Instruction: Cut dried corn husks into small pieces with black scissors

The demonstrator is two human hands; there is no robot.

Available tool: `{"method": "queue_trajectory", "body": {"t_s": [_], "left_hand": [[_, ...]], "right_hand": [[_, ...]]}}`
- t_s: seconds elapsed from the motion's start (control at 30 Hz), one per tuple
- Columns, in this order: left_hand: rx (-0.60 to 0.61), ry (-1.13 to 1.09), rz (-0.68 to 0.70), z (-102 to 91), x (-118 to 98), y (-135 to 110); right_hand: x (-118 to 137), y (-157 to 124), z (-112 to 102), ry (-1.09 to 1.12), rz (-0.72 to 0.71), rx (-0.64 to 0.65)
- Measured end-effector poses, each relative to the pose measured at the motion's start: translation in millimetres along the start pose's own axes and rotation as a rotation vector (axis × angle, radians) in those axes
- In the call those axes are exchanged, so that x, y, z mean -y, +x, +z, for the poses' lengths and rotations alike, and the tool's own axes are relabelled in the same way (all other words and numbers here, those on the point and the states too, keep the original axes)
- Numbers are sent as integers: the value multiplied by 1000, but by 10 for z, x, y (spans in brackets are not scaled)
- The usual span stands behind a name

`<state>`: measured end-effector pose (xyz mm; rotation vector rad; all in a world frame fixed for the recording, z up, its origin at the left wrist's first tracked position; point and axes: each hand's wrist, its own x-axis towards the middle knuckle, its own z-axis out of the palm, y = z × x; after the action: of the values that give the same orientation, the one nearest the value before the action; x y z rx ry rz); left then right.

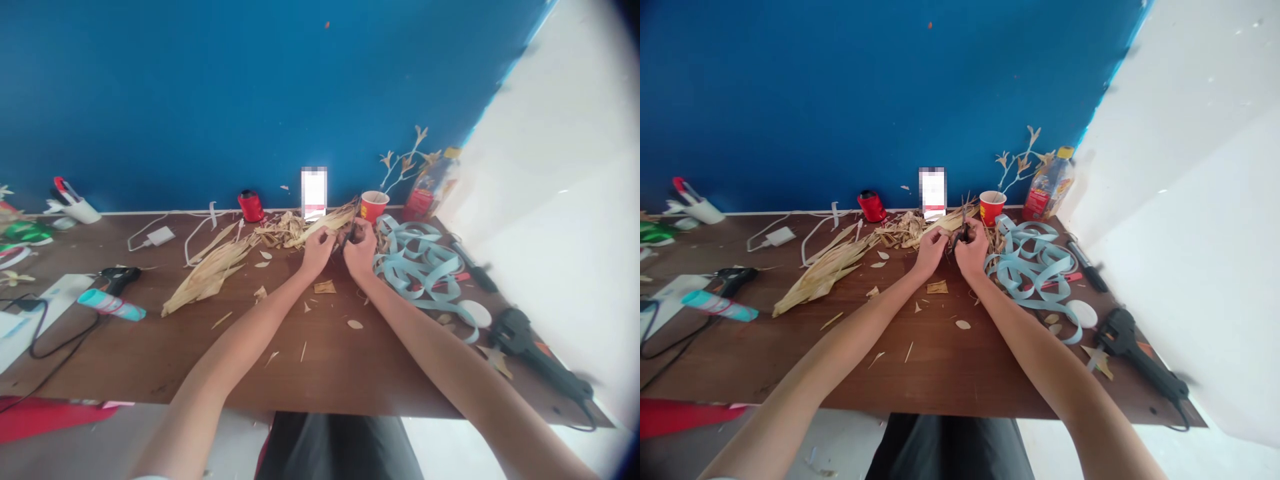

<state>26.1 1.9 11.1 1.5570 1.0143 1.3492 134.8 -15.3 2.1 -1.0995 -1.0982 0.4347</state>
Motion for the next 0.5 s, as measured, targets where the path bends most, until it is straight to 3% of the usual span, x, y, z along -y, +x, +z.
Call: {"method": "queue_trajectory", "body": {"t_s": [0.5], "left_hand": [[-55, 90, -8, -17, 86, 36]], "right_hand": [[-14, -20, 14, -87, -70, 53]]}}
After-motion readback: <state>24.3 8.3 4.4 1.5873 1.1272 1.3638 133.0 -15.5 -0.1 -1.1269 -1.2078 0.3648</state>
